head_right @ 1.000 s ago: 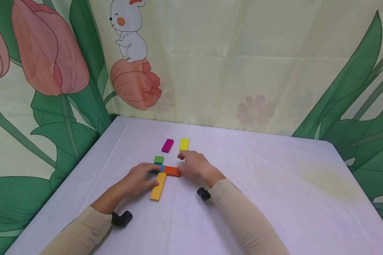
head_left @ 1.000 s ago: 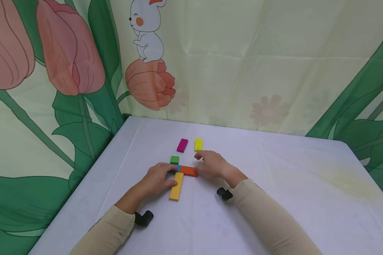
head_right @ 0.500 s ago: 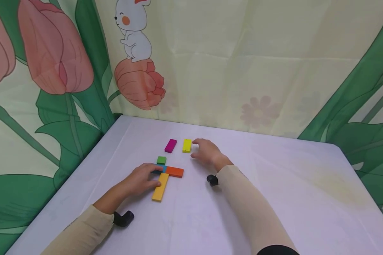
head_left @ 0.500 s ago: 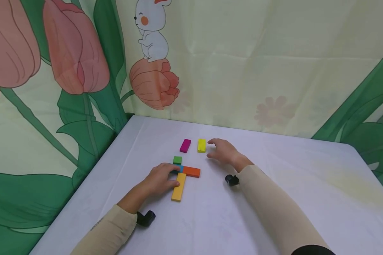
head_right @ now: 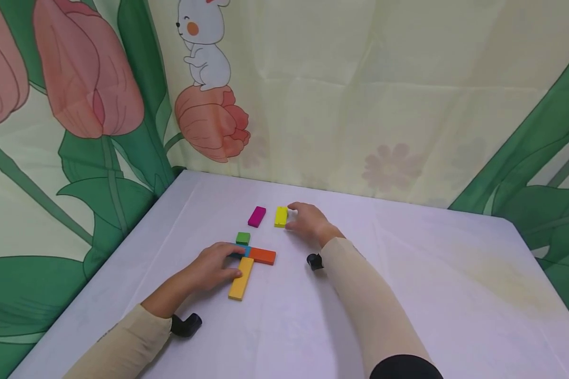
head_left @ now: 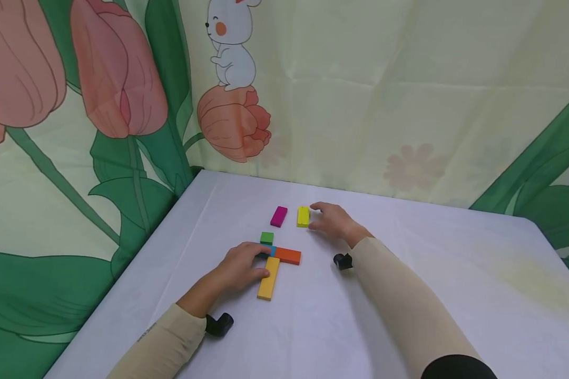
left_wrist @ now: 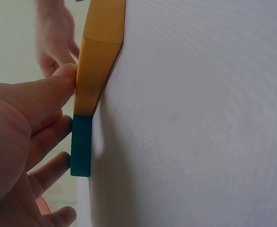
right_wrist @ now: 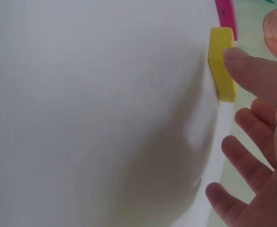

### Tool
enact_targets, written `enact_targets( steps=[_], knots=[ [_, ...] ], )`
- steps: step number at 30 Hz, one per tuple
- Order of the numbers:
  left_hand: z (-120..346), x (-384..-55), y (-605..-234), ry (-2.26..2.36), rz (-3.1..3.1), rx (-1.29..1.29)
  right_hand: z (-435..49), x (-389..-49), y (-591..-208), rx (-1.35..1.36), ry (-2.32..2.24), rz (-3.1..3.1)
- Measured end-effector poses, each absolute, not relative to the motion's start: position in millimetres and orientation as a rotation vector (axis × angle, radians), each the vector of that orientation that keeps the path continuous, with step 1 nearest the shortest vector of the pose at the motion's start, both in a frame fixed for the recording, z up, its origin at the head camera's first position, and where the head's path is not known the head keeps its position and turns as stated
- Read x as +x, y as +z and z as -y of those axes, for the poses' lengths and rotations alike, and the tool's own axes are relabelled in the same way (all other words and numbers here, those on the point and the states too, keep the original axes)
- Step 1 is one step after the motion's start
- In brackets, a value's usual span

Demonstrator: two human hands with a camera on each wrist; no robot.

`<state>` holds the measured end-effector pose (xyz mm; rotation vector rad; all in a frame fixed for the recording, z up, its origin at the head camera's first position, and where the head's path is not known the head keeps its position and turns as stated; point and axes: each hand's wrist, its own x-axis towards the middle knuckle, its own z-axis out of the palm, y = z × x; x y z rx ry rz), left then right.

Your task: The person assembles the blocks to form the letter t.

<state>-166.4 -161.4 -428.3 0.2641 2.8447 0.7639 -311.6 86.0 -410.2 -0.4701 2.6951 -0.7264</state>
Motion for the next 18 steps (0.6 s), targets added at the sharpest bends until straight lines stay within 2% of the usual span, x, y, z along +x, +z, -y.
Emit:
enact_targets(
  steps=[18],
  knots=[
    [161, -166, -428, 0.746, -2.84, 0.245, -78, -324, -412, -0.457, -0.645, -2.647]
  ],
)
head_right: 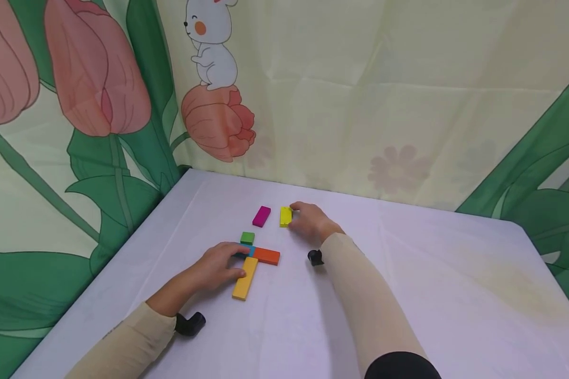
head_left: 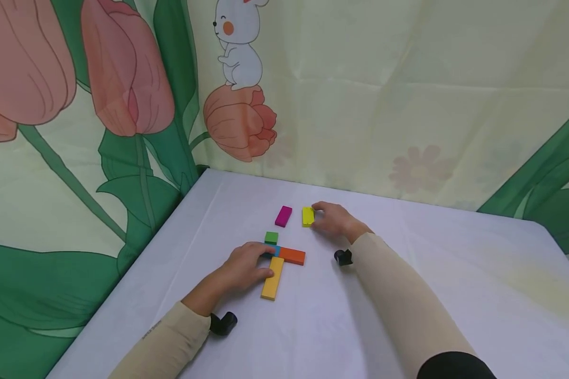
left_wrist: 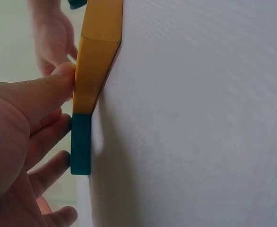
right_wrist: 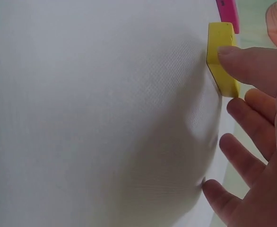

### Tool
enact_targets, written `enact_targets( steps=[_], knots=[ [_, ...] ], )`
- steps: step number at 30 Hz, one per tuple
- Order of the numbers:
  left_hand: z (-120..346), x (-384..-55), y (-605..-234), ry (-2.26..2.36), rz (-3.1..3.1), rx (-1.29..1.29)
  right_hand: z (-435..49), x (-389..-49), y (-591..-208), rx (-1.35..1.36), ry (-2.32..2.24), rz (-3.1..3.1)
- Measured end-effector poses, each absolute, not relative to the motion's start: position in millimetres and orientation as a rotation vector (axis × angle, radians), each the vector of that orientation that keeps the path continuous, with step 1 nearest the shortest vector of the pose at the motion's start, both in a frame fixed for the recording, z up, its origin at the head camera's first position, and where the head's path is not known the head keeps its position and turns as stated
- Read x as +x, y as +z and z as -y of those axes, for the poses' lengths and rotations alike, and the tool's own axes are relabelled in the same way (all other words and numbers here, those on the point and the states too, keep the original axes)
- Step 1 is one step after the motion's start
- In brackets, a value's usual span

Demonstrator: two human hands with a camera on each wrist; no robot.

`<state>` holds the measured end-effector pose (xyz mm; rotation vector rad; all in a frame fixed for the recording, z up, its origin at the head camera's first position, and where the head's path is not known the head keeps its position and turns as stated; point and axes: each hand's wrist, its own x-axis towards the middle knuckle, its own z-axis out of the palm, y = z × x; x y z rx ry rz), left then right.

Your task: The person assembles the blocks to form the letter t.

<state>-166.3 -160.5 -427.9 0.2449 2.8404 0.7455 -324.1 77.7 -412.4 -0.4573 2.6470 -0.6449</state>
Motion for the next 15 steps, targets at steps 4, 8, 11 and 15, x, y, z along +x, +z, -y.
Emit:
enact_targets(
  steps=[4, 8, 11, 15],
  knots=[
    [159, -167, -427, 0.736, -2.838, 0.257, -80, -324, -412, -0.464, -0.642, -2.64],
    [158, -166, -427, 0.727, -2.838, 0.242, -81, -323, -410, -0.466, -0.646, -2.612],
    [158, -165, -427, 0.718, -2.847, 0.229, -80, -322, -407, -0.467, -0.645, -2.605],
    [157, -165, -426, 0.72, -2.847, 0.227, -80, -320, -402, -0.469, -0.638, -2.604]
  ],
)
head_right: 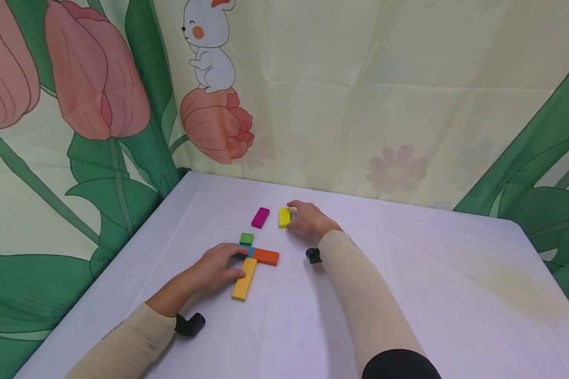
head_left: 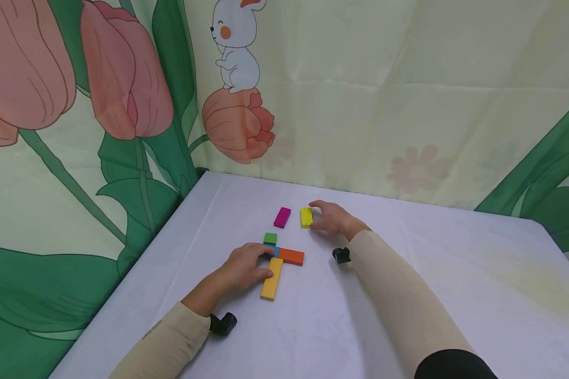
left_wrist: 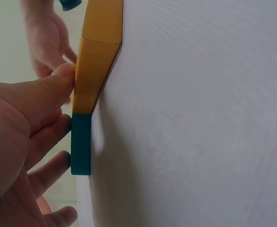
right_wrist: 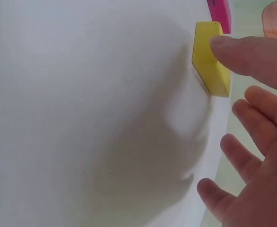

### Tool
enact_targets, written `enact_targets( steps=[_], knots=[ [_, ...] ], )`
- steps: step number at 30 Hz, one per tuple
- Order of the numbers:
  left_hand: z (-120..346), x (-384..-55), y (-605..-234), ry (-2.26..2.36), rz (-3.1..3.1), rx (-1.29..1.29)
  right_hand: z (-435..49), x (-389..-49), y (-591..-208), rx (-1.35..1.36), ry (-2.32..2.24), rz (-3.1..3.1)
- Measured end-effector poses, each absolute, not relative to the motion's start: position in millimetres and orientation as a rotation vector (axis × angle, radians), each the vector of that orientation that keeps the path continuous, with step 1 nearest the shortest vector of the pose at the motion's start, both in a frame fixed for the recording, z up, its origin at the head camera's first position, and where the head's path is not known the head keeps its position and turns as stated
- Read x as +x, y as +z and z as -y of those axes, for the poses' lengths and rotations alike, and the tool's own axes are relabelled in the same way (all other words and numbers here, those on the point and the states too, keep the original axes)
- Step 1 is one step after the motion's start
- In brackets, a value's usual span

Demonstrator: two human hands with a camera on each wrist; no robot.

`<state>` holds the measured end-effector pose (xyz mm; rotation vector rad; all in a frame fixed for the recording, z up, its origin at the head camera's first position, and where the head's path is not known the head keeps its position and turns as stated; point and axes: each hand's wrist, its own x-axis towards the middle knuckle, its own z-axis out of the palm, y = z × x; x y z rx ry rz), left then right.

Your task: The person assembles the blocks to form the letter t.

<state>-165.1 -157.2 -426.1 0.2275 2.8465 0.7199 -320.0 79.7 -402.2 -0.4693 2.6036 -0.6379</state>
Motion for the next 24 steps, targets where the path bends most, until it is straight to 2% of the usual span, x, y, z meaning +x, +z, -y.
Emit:
enact_targets(
  steps=[24],
  knots=[
    [158, -166, -429, 0.709, -2.864, 0.259, -77, -318, -409, -0.407, -0.67, -2.626]
  ],
)
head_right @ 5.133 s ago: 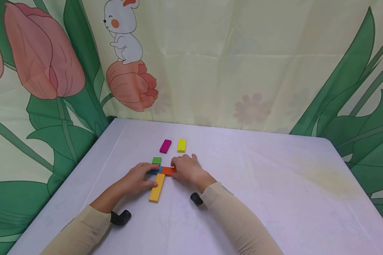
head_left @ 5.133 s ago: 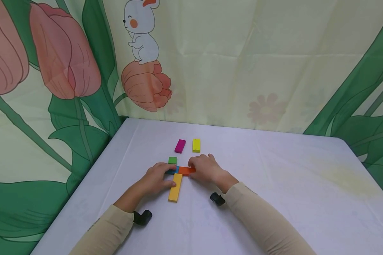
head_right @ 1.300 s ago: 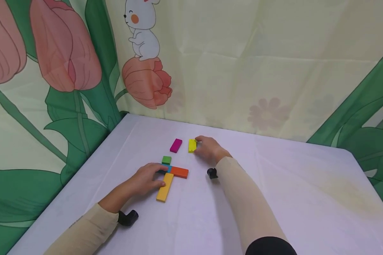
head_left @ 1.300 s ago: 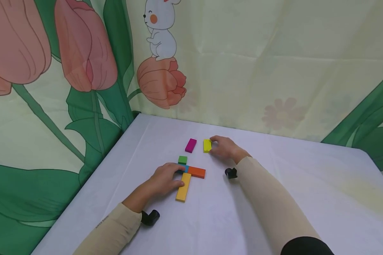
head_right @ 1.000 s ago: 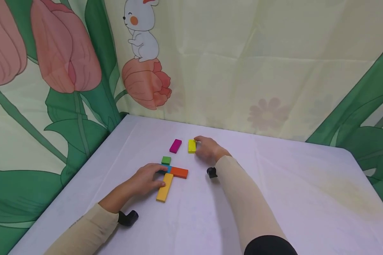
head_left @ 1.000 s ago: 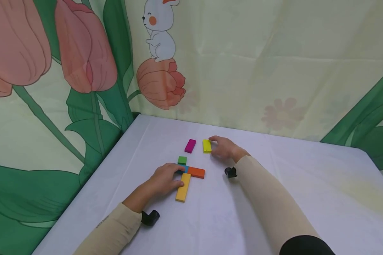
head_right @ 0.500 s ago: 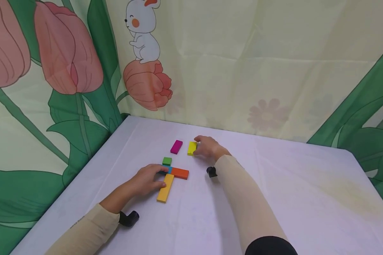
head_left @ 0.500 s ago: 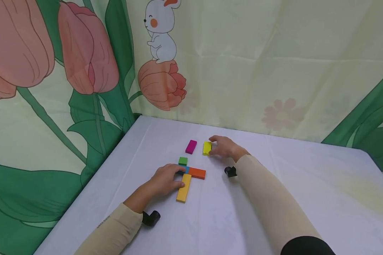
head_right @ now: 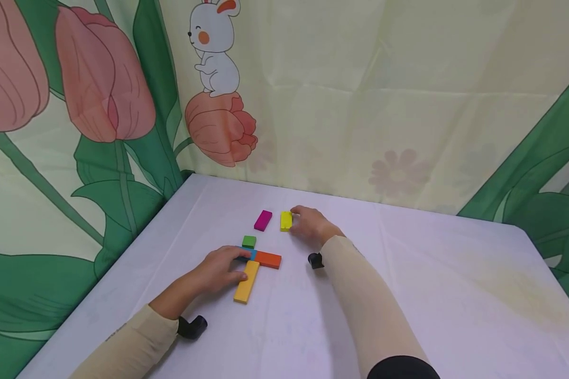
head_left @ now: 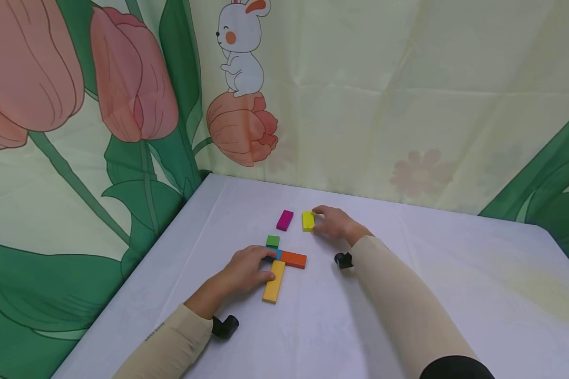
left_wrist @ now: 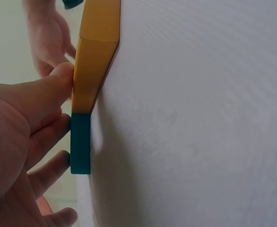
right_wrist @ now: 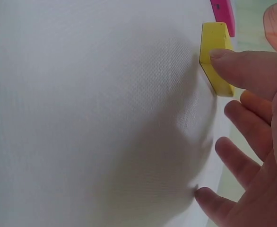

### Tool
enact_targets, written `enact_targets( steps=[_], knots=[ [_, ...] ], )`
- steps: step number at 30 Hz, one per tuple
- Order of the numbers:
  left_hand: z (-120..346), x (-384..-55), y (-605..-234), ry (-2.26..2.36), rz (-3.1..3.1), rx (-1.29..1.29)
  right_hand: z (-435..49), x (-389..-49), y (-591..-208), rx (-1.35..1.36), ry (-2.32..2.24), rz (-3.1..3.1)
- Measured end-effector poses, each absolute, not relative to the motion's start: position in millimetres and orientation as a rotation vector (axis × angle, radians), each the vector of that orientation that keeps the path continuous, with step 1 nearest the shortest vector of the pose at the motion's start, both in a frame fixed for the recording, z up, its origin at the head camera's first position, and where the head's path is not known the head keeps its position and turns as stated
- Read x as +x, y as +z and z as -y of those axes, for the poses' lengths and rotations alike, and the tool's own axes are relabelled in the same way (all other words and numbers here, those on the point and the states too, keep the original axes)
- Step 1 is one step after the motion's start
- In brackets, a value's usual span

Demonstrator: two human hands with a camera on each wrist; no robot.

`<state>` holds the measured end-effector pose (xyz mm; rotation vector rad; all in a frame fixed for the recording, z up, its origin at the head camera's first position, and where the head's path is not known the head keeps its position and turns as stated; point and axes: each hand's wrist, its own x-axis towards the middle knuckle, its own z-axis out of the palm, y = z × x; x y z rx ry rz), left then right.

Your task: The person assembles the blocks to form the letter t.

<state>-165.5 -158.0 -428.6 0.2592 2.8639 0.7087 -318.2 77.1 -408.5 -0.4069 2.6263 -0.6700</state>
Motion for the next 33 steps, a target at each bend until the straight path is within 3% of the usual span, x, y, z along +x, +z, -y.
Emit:
enact_targets(
  steps=[33],
  knots=[
    [158, -162, -425, 0.717, -2.858, 0.235, -70, -316, -414, -0.452, -0.733, -2.667]
  ],
)
